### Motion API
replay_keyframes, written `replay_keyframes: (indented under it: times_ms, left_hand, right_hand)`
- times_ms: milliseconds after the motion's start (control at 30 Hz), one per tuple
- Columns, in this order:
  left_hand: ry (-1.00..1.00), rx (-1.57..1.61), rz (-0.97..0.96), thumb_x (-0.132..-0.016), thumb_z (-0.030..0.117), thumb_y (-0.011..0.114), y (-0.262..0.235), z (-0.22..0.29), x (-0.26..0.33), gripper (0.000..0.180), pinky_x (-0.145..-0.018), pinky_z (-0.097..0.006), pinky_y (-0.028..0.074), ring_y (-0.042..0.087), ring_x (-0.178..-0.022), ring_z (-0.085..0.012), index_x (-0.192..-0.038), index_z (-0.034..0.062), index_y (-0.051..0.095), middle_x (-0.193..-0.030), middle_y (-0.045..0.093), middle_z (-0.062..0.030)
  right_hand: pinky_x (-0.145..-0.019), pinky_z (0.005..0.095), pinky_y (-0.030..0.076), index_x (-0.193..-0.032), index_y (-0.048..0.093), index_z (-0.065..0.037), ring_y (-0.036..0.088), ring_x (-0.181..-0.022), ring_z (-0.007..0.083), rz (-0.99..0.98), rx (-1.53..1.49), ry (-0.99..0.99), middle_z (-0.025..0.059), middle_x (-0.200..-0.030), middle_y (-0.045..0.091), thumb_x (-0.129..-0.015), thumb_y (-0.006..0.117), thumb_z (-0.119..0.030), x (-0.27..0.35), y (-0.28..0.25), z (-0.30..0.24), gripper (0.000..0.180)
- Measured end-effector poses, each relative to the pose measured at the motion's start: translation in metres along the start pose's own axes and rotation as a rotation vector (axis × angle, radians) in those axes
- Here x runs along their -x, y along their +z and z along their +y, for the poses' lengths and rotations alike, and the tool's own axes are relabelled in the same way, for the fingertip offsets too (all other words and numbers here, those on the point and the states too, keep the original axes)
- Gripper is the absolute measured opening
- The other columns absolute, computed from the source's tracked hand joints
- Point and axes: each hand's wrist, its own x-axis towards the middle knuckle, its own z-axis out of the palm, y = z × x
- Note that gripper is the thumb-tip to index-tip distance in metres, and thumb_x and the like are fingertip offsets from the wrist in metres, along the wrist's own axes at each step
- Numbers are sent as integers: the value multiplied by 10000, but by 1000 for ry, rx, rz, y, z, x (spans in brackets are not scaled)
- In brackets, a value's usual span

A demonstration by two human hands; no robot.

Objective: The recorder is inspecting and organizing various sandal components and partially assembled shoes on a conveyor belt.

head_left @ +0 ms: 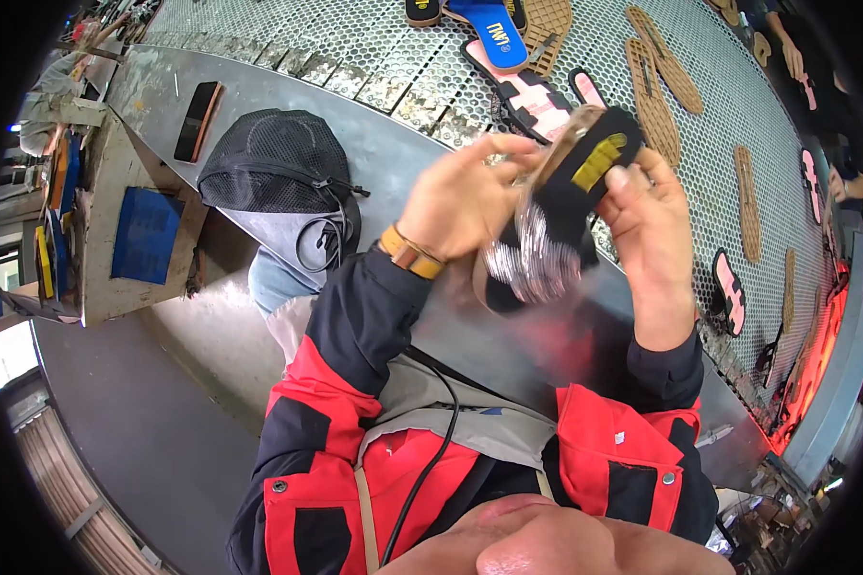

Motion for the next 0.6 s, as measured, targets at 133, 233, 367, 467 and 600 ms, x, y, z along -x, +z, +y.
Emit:
replay_keyframes:
  times_ms: [133,233,367,467,600]
  left_hand:
    - [-101,25,-49,-1091,442,553,28,-16,5,618,-1035,-501,568,610,-1323,-297,-1599,128,394,-1389,613,-134]
    - [-36,-57,-4,-1095,406,549,26,-20,9,579,-978,-457,602,676,-1225,-265,-1559,79,432,-1328,642,-108]
    - [44,-162,137,-1117,268,508,30,-35,1,384,-957,-399,589,705,-1108,-246,-1398,12,561,-1173,684,-105]
    - [123,-169,251,-1115,238,500,20,-38,-2,308,-956,-391,579,699,-1061,-232,-1306,13,588,-1109,682,-108]
    - [176,-29,193,-1111,215,490,21,-37,2,223,-962,-408,569,688,-1043,-274,-1186,27,583,-1052,669,-126]
  right_hand:
    - [-878,306,591,-1268,590,24,714,-966,143,-295,315,144,87,-1121,738,-966,652,73,12,3,-10,312]
    - [-918,307,573,-1309,557,19,707,-1041,156,-404,422,149,119,-1148,731,-981,601,94,17,8,-8,339]
    - [-883,354,564,-1372,486,-26,727,-1018,229,-324,679,-2,149,-1110,726,-978,664,-4,37,19,-9,433]
    - [-869,422,556,-1336,515,-23,711,-1004,336,-239,1183,-242,187,-1104,688,-898,786,-129,51,36,-3,526]
    - [-851,483,501,-1248,575,-10,640,-975,347,-241,1706,-502,160,-1032,623,-781,874,-242,61,44,14,601]
